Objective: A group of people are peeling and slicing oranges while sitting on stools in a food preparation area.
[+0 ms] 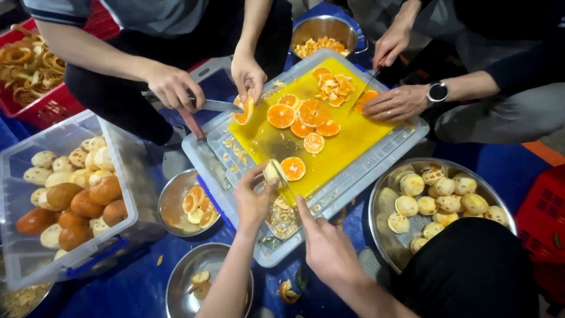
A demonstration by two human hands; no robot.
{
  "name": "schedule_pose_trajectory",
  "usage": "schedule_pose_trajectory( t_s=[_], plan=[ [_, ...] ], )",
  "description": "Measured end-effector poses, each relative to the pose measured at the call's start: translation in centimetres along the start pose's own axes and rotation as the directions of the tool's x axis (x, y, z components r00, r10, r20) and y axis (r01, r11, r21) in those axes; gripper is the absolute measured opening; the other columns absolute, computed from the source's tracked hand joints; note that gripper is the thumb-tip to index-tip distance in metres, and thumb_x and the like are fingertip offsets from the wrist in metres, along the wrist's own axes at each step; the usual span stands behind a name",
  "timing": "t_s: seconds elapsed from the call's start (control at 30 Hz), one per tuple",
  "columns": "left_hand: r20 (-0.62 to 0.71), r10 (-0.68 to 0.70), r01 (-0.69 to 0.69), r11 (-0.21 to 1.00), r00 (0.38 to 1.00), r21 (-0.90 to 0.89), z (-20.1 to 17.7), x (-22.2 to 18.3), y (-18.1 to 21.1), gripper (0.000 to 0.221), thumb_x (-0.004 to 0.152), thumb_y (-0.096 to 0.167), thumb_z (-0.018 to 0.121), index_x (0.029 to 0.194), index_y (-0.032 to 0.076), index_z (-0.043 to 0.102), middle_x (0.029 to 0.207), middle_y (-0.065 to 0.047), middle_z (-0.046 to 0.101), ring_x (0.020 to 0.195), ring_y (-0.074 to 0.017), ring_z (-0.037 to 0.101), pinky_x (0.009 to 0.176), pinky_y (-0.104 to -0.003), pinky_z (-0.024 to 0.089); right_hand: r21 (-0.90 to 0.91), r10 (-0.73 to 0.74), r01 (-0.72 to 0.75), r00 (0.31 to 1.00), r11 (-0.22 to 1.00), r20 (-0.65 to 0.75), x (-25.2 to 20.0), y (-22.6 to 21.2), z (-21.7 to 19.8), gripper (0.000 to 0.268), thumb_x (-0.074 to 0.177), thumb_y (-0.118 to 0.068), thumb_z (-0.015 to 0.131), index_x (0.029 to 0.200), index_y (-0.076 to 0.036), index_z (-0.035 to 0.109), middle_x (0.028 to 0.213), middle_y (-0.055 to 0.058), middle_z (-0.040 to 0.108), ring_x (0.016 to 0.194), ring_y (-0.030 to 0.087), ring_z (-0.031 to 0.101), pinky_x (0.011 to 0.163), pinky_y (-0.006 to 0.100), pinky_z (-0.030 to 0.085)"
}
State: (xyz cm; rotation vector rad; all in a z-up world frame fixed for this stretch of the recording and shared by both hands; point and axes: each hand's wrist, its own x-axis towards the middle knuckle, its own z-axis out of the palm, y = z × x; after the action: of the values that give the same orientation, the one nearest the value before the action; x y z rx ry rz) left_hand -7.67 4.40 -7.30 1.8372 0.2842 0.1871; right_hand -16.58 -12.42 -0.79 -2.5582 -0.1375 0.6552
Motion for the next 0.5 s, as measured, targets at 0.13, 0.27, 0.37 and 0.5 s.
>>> schedule_pose_trajectory(
  t_s=[0.13,0.27,0.37,0.5],
  plan=[
    [0.009,-0.143,0.143,0.99,0.99,-0.014,-0.5,0.1,1.1,0.042,0.083,0.011,0.077,0.125,0.015,0.073,0.127,-0.004,0.075,0.108,-0.0194,0.073,0.088,-0.04,0.066,-0.016,0.099,-0.098,0.988,0.995,0.121,-1.0,-0.6,-0.9,0.079,0.103,-0.019,0.039,0.169,-0.036,-0.001,0.096,0.01,0.066,0.075,0.027,0.064,0.069,0.044,0.048],
    [0.033,-0.175,0.176,0.984,0.984,-0.027,-0.4,-0.1,0.8,0.043,0.085,0.013,0.076,0.127,0.013,0.07,0.134,-0.007,0.071,0.11,-0.0208,0.072,0.081,-0.037,0.068,0.013,0.024,-0.024,1.0,1.0,-0.011,0.5,0.9,1.9,0.075,0.102,-0.023,0.041,0.168,-0.035,0.007,0.079,-0.001,0.063,0.055,0.018,0.054,0.052,0.038,0.043],
    [0.014,-0.034,0.034,0.999,0.999,-0.003,0.2,0.8,-0.4,0.045,0.082,0.008,0.076,0.127,0.014,0.072,0.125,-0.005,0.076,0.106,-0.0182,0.075,0.094,-0.033,0.062,0.001,0.043,-0.043,0.997,0.999,0.067,2.9,-0.8,-0.5,0.081,0.094,-0.008,0.038,0.167,-0.032,0.011,0.101,0.021,0.066,0.089,0.048,0.065,0.078,0.057,0.049],
    [0.021,-0.108,0.108,0.994,0.994,0.008,-0.3,0.4,0.5,0.046,0.084,0.018,0.076,0.129,0.014,0.07,0.131,-0.006,0.073,0.11,-0.0219,0.072,0.098,-0.041,0.06,0.031,0.011,-0.012,0.999,0.999,0.039,2.0,0.9,1.4,0.076,0.099,-0.017,0.038,0.167,-0.033,0.009,0.094,0.018,0.068,0.082,0.041,0.067,0.072,0.052,0.049]
  ],
)
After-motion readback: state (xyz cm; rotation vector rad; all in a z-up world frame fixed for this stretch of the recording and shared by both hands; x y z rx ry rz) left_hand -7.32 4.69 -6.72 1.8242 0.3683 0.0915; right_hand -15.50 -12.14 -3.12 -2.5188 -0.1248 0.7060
